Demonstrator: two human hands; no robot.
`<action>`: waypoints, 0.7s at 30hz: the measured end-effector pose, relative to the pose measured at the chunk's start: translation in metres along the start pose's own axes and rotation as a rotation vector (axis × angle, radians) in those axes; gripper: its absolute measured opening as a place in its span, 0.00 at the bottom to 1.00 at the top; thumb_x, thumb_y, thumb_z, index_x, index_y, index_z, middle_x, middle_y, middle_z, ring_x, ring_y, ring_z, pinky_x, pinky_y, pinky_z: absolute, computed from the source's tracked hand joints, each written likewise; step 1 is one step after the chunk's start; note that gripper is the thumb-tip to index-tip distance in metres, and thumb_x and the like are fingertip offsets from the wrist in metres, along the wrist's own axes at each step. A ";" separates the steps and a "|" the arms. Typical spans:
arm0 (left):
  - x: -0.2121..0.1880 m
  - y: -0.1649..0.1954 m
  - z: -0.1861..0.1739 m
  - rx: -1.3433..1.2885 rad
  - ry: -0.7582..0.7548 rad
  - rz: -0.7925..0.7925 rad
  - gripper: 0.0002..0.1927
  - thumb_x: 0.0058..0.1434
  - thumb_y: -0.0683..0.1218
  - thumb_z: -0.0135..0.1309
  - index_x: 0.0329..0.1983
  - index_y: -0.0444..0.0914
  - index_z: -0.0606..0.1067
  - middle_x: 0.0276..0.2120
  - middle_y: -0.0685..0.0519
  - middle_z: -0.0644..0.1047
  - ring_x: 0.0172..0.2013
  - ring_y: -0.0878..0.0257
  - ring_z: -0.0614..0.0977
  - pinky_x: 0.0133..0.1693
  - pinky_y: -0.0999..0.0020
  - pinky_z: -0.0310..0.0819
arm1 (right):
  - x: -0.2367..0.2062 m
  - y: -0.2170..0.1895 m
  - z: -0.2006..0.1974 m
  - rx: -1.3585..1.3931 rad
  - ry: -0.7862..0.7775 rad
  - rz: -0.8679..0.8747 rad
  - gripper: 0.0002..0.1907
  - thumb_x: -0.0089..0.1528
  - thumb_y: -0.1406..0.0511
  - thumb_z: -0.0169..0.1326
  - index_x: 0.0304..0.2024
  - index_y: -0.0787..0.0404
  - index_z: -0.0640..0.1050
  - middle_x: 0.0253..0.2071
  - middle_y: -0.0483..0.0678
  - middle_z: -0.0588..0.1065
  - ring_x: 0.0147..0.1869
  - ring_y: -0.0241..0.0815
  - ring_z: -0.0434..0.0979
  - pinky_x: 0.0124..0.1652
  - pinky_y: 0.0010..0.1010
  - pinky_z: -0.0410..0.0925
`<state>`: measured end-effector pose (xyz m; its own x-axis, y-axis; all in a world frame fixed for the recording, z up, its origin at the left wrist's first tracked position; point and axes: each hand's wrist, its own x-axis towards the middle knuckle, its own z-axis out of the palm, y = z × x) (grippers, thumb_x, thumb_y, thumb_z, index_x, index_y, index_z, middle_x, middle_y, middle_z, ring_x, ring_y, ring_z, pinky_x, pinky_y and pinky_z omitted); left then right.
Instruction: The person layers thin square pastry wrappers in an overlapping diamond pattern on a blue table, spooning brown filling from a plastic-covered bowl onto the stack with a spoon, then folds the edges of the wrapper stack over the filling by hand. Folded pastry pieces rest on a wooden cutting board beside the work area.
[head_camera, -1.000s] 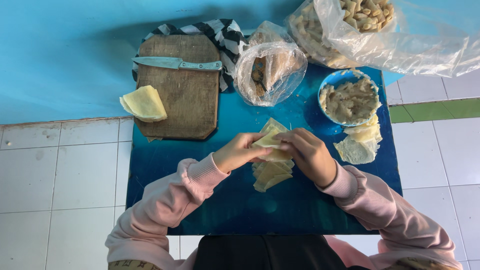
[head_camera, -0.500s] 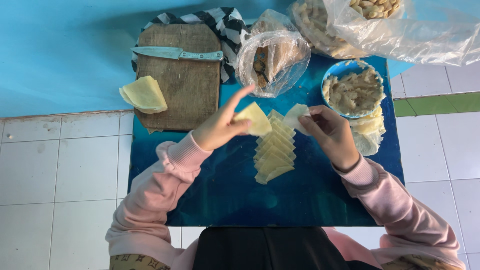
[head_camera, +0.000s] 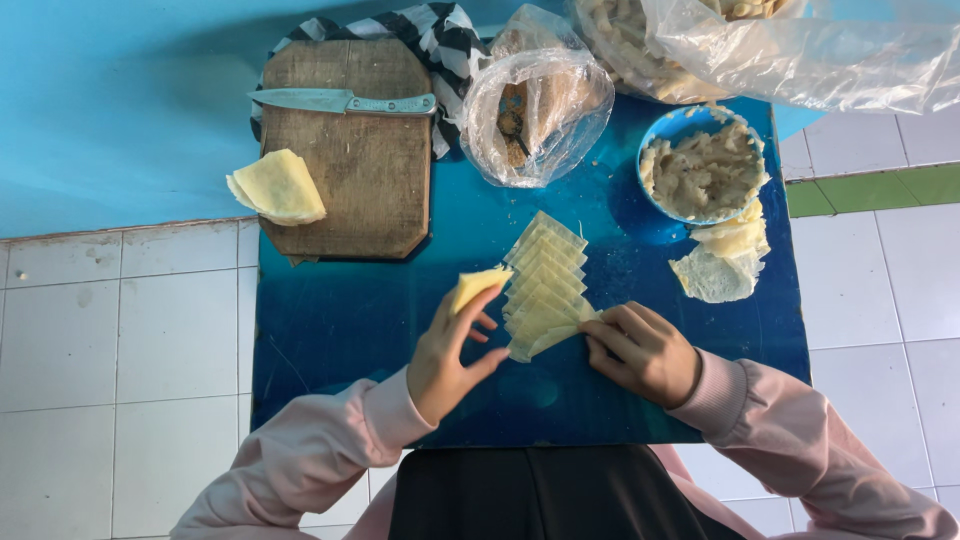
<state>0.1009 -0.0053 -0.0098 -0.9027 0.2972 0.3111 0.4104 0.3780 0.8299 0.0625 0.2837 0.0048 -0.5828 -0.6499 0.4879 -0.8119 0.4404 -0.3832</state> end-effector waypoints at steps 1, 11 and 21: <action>-0.002 0.001 0.003 0.071 -0.005 0.028 0.44 0.52 0.37 0.70 0.71 0.36 0.62 0.64 0.42 0.66 0.44 0.60 0.82 0.44 0.71 0.82 | 0.000 -0.001 0.001 -0.030 0.008 -0.029 0.12 0.55 0.71 0.65 0.41 0.68 0.80 0.35 0.52 0.74 0.35 0.45 0.77 0.33 0.32 0.73; -0.006 -0.004 0.014 0.129 -0.027 0.097 0.41 0.58 0.33 0.65 0.73 0.37 0.60 0.67 0.41 0.64 0.38 0.63 0.85 0.41 0.73 0.83 | -0.001 -0.009 0.006 -0.014 0.039 0.061 0.09 0.57 0.71 0.65 0.38 0.68 0.80 0.37 0.52 0.75 0.36 0.46 0.79 0.35 0.32 0.74; -0.005 -0.014 0.015 0.127 0.015 0.067 0.39 0.58 0.32 0.63 0.72 0.40 0.63 0.66 0.42 0.66 0.38 0.64 0.86 0.39 0.75 0.83 | -0.005 -0.016 0.004 0.005 0.002 0.103 0.10 0.58 0.71 0.63 0.42 0.66 0.80 0.38 0.52 0.75 0.38 0.46 0.79 0.36 0.32 0.74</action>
<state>0.1019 0.0012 -0.0303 -0.8741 0.3127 0.3716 0.4821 0.4655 0.7422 0.0784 0.2776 0.0047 -0.6633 -0.5998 0.4475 -0.7474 0.5016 -0.4355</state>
